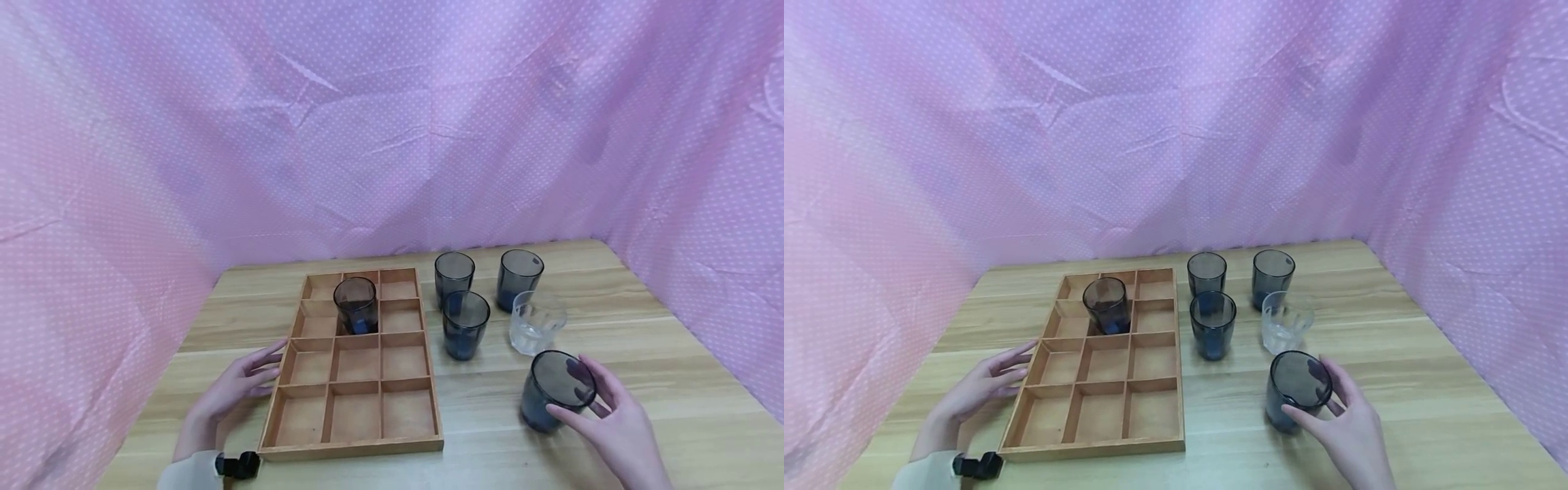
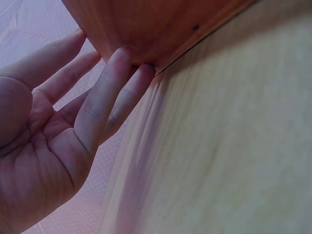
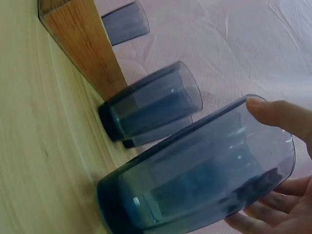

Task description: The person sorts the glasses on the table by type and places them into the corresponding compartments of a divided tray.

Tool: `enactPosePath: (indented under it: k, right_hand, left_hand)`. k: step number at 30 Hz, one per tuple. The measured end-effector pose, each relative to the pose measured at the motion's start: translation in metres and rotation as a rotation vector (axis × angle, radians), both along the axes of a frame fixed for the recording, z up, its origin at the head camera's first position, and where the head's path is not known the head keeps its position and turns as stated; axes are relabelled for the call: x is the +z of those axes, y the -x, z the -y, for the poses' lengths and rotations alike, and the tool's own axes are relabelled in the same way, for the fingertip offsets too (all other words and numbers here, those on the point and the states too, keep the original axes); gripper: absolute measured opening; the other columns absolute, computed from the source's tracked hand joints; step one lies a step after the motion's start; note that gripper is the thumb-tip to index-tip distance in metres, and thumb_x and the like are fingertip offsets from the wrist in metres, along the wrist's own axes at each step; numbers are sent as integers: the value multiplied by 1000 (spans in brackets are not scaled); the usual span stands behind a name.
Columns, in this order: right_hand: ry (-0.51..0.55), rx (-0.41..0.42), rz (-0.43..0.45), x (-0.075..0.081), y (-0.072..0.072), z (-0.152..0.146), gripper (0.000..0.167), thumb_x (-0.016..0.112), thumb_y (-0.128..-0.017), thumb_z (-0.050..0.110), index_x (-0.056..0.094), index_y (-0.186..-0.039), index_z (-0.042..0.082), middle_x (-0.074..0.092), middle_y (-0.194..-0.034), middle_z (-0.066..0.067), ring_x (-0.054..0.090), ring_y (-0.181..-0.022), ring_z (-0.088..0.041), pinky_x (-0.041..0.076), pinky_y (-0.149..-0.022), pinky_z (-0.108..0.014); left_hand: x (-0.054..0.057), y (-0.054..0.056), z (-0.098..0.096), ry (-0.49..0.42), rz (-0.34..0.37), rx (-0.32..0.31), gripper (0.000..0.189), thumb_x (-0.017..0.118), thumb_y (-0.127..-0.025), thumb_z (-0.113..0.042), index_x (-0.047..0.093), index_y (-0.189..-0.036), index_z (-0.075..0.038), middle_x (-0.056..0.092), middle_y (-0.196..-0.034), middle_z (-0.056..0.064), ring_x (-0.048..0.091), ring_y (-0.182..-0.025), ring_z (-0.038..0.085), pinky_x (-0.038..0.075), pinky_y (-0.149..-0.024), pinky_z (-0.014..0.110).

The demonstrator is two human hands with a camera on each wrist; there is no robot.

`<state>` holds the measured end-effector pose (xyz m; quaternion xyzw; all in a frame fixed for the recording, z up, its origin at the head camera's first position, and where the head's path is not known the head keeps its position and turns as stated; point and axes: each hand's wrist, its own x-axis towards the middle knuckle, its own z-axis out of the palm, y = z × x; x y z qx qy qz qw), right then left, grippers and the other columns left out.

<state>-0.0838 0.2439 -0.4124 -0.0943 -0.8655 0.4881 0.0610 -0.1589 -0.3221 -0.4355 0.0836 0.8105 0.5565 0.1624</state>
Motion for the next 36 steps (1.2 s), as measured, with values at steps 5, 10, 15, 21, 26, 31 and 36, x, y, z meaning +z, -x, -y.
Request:
enactPosePath:
  k: [5,10,15,21,26,31,36]
  right_hand:
    - [17,35,62,11,2,11,84,84,-76,26,40,-147,19,48,-140,10,37,-100,29,40,-80,2]
    - [63,72,63,27,8,29,81,84,-75,28,43,-145,22,49,-135,17,39,-106,24,41,-83,-3]
    - [61,139,-32,44,16,50,81,87,-71,25,47,-142,23,58,-131,9,42,-109,22,43,-84,-6]
    - [53,242,-149,61,26,74,85,89,-68,20,47,-142,18,59,-130,-5,45,-109,15,47,-86,-12]
    - [70,297,-170,70,34,93,81,89,-67,20,52,-139,15,52,-130,-7,47,-115,-7,52,-88,-19]
    - [81,314,-165,77,43,110,79,90,-65,23,55,-135,16,55,-122,-5,50,-114,-16,55,-92,-38]
    - [72,310,-152,81,56,126,81,91,-64,23,54,-136,14,56,-126,-6,53,-116,-23,53,-95,-42]
  left_hand:
    - [-3,-1,0,1,15,11,62,53,-100,-19,25,-153,-7,30,-148,35,51,-111,-7,55,-90,30]
    - [-2,-2,1,-9,-11,15,61,54,-99,-18,27,-152,-5,29,-148,37,53,-112,-3,56,-89,30]
    - [-3,-2,2,-11,-20,3,62,53,-99,-17,25,-152,-3,29,-147,38,53,-116,4,56,-88,30]
    - [-2,-2,1,5,-18,12,63,54,-99,-18,25,-153,-5,30,-147,36,44,-129,40,56,-90,34]
    - [1,-2,0,2,-13,-1,63,54,-99,-18,24,-153,-5,30,-147,37,39,-130,49,56,-90,36]
    - [1,-2,0,9,-14,-18,63,54,-99,-18,24,-153,-5,29,-148,36,41,-130,46,56,-90,36]
    - [2,-3,0,13,-25,-26,63,53,-99,-18,24,-153,-4,29,-146,39,42,-128,47,57,-90,37]
